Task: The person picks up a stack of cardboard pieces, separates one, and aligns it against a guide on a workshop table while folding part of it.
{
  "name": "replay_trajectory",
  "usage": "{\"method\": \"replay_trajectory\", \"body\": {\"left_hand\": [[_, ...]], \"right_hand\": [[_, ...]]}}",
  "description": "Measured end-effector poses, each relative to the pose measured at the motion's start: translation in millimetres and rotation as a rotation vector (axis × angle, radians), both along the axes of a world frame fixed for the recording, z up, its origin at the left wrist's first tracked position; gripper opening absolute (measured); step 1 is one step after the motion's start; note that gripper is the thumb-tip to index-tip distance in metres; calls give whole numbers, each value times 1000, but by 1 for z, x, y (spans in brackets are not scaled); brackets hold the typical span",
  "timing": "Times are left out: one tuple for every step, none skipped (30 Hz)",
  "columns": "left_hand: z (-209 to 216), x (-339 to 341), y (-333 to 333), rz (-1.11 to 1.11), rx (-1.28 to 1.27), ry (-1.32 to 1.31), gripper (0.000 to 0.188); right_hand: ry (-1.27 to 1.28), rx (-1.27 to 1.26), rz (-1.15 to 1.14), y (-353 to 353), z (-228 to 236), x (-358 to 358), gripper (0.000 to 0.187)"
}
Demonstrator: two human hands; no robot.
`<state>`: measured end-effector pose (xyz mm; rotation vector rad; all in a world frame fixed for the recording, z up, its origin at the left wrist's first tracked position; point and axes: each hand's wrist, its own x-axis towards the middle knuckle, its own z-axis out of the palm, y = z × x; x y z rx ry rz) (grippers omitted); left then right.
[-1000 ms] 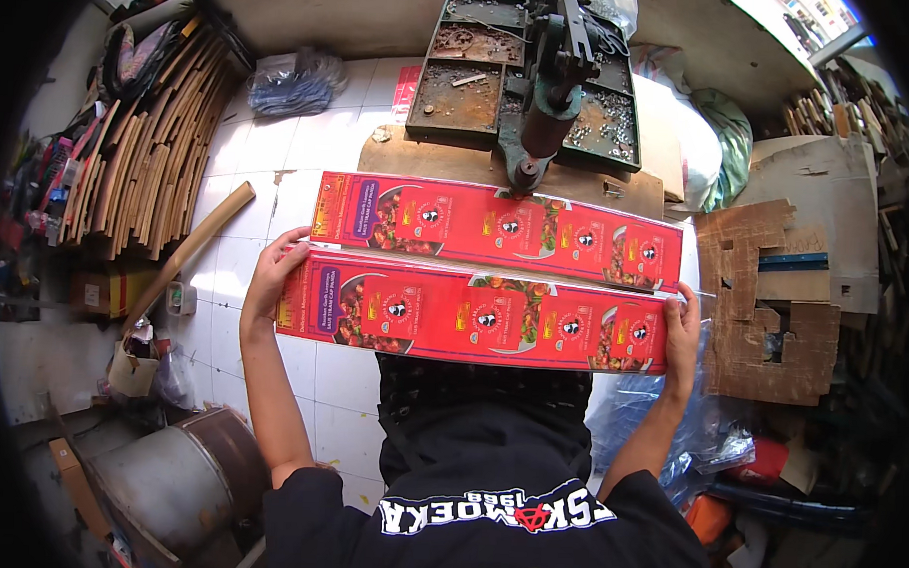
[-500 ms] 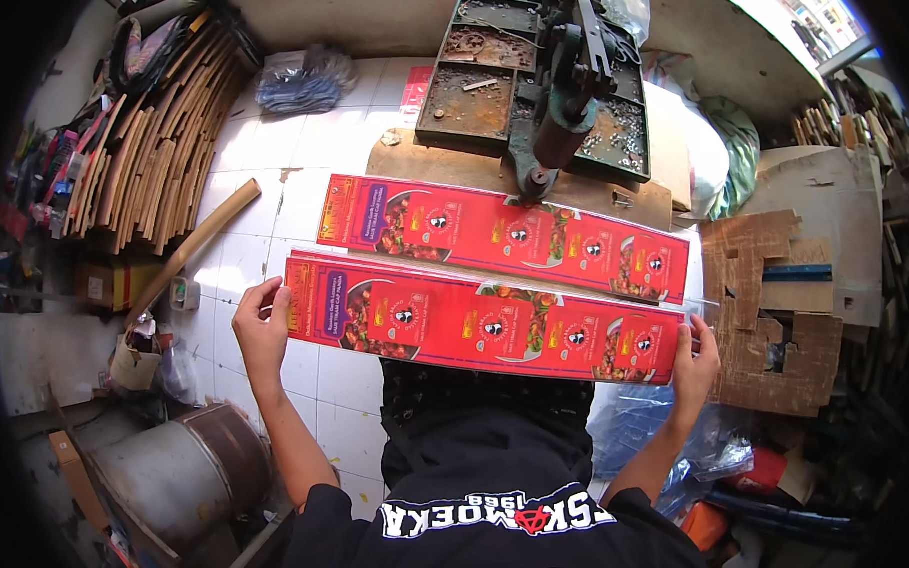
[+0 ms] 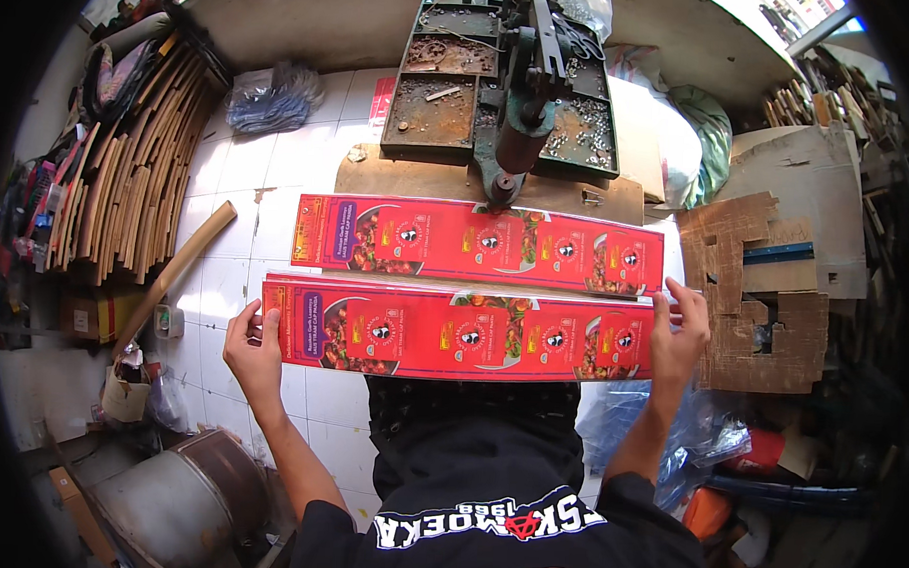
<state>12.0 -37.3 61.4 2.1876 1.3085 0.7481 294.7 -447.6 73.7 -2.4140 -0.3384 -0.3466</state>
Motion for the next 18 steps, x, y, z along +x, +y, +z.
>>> {"method": "replay_trajectory", "body": {"left_hand": [[-1,-3,1,6,-11,-2,28],[-5,-5,4,8,-24,-7,30],[-6,-9,6,17,-32,-7,31],[-10,-13,9,22,-42,-5,32],[-13,-9,9,2,-43,-18,32],[-13,-6,8,-7,-34,-30,32],[-13,-5,8,-9,-21,-42,32],[-9,-6,7,19,-84,-15,35],[-5,-2,4,33,6,20,34],[1,2,-2,51,96,59,33],[6,7,-10,72,184,99,32],[11,12,-16,64,295,34,30],[15,18,-23,57,406,-31,28],[24,24,-31,57,526,-101,26],[36,36,-50,6,449,-173,17],[45,47,-68,-106,437,-239,13],[54,62,-88,-269,324,-344,10],[56,78,-109,-436,252,-422,11]], "right_hand": [[25,67,83,17,9,9,25],[15,75,214,33,17,20,21],[8,88,350,50,20,34,17],[-14,55,440,68,15,51,16],[-48,10,515,78,15,72,15],[-23,-50,523,87,9,95,14],[1,-105,537,98,0,117,15],[-47,-144,542,111,-8,136,15],[-98,-188,544,121,-12,153,15],[-146,-230,549,130,-18,166,16],[-175,-294,563,138,-23,175,17],[-211,-359,572,144,-24,184,18],[-247,-425,580,148,-26,192,19],[-216,-509,600,154,-28,198,24],[-229,-536,647,158,-29,202,25],[-207,-535,665,164,-29,205,22],[-181,-538,681,168,-29,208,19],[-179,-537,696,170,-29,211,17]]}}
